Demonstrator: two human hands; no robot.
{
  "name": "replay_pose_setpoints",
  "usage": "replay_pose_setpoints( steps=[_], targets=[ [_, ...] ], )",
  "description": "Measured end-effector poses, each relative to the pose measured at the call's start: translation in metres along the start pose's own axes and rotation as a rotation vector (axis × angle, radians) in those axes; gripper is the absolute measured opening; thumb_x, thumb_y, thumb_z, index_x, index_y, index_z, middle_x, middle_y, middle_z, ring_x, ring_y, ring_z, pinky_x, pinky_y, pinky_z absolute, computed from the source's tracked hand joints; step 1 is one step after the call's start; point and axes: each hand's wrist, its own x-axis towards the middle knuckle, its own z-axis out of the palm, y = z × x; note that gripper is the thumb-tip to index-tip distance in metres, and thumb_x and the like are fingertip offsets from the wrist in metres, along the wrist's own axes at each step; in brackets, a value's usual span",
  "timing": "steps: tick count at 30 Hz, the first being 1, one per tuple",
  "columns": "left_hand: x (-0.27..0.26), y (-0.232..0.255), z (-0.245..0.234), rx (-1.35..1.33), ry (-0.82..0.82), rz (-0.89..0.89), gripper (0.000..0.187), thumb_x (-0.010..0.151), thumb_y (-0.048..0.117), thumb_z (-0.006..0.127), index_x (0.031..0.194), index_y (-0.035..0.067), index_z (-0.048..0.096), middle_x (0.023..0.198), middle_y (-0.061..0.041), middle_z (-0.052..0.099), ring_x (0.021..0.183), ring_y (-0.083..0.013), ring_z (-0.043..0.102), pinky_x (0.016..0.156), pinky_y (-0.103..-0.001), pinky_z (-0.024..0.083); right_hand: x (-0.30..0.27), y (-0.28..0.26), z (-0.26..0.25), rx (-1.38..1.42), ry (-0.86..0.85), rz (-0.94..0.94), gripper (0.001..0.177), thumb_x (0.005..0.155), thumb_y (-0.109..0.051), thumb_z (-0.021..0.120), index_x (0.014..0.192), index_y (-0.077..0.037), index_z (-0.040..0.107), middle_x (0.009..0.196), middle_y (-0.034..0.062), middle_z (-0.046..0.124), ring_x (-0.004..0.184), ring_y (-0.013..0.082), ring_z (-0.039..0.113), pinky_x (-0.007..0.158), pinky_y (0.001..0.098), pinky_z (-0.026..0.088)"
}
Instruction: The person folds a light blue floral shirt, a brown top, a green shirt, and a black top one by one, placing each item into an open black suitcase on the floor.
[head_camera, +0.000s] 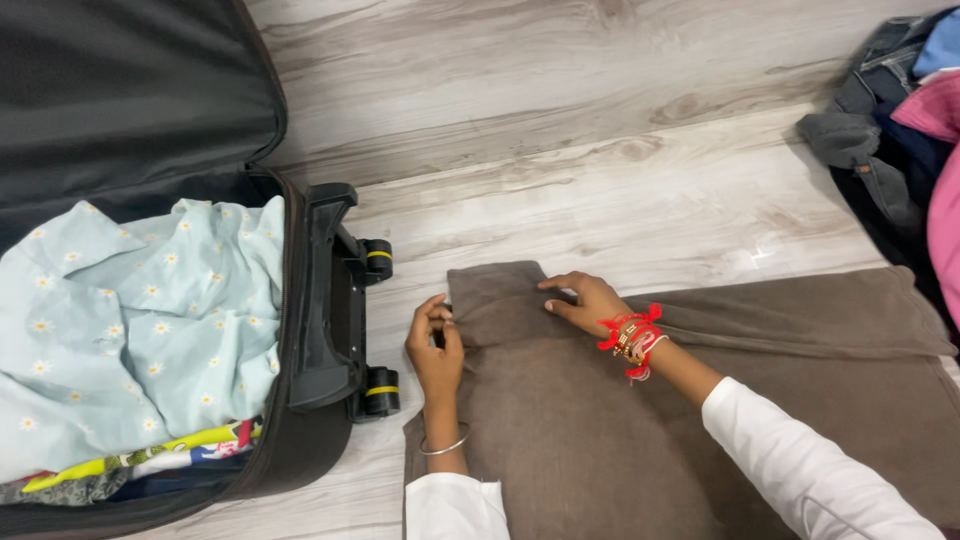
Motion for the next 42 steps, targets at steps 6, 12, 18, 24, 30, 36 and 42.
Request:
replay_pose_setpoints(
  steps=[6, 12, 18, 24, 30, 36, 42],
  targets=[
    [0.004, 0.009, -0.015, -0.115, -0.069, -0.030, 0.045, 0.080, -0.010, 0.052, 0.121, 0.001, 0.068, 0.089, -0.002, 0.064, 0.068, -0.0059, 0.056, 0.067, -0.019, 0.048, -0.002, -0.039, -0.002, 0.154, 0.028, 0.206, 0.032, 0.085, -0.001, 0.066, 0.115, -0.009, 0.077, 0.089, 0.0023, 0.070, 0.053, 0.0099, 0.042, 0.051, 0.0262, 0.039],
    [0.004, 0.001, -0.045, -0.051, -0.237, 0.018, 0.025, 0.081, -0.008, 0.052, 0.094, -0.001, 0.072, 0.064, 0.000, 0.054, 0.058, -0.0058, 0.049, 0.059, -0.020, 0.040, -0.062, -0.063, -0.005, 0.080, 0.025, 0.000, 0.039, 0.081, 0.000, 0.068, 0.118, -0.011, 0.075, 0.082, -0.0014, 0.065, 0.051, 0.0076, 0.043, 0.050, 0.0258, 0.040],
    [0.004, 0.028, -0.030, 0.357, -0.204, -0.091, 0.011, 0.089, 0.016, 0.071, 0.093, 0.006, 0.074, 0.070, -0.002, 0.064, 0.052, -0.0117, 0.053, 0.054, -0.029, 0.043, -0.065, -0.050, 0.003, 0.030, 0.005, 0.183, 0.038, 0.088, -0.017, 0.071, 0.126, -0.013, 0.070, 0.077, 0.0029, 0.065, 0.056, 0.0107, 0.050, 0.054, 0.0292, 0.044],
    [0.019, 0.059, -0.027, 0.481, -0.250, -0.304, 0.028, 0.087, 0.032, 0.077, 0.109, 0.015, 0.075, 0.083, 0.000, 0.073, 0.062, -0.0155, 0.062, 0.061, -0.032, 0.051, -0.040, -0.038, 0.014, 0.075, 0.095, 0.068, 0.034, 0.088, -0.017, 0.074, 0.121, -0.008, 0.073, 0.087, 0.0000, 0.069, 0.064, 0.0061, 0.054, 0.060, 0.0248, 0.048],
    [0.015, 0.054, -0.020, 0.508, -0.298, -0.176, 0.047, 0.079, 0.024, 0.080, 0.124, 0.017, 0.068, 0.102, -0.002, 0.072, 0.074, -0.0186, 0.064, 0.066, -0.033, 0.051, -0.020, -0.035, 0.024, 0.336, 0.141, 0.375, 0.031, 0.090, -0.008, 0.067, 0.120, -0.012, 0.076, 0.055, -0.0048, 0.046, 0.049, 0.0057, 0.037, 0.045, 0.0257, 0.030],
    [0.011, 0.016, -0.019, 0.065, -0.187, -0.163, 0.040, 0.090, 0.005, 0.073, 0.129, 0.013, 0.070, 0.095, 0.001, 0.066, 0.082, -0.0100, 0.060, 0.072, -0.023, 0.050, -0.018, -0.046, 0.029, 0.273, 0.220, 0.220, 0.020, 0.094, -0.008, 0.070, 0.112, -0.009, 0.079, 0.062, -0.0091, 0.045, 0.056, 0.0030, 0.032, 0.049, 0.0252, 0.028],
    [0.013, 0.000, -0.037, -0.529, -0.297, -0.261, 0.040, 0.087, -0.004, 0.065, 0.127, 0.001, 0.065, 0.083, 0.004, 0.058, 0.066, -0.0022, 0.045, 0.061, -0.017, 0.035, -0.075, -0.066, 0.028, 0.240, 0.278, -0.026, 0.022, 0.088, -0.008, 0.074, 0.109, -0.011, 0.080, 0.081, -0.0062, 0.071, 0.055, 0.0041, 0.040, 0.048, 0.0256, 0.036]
  ],
)
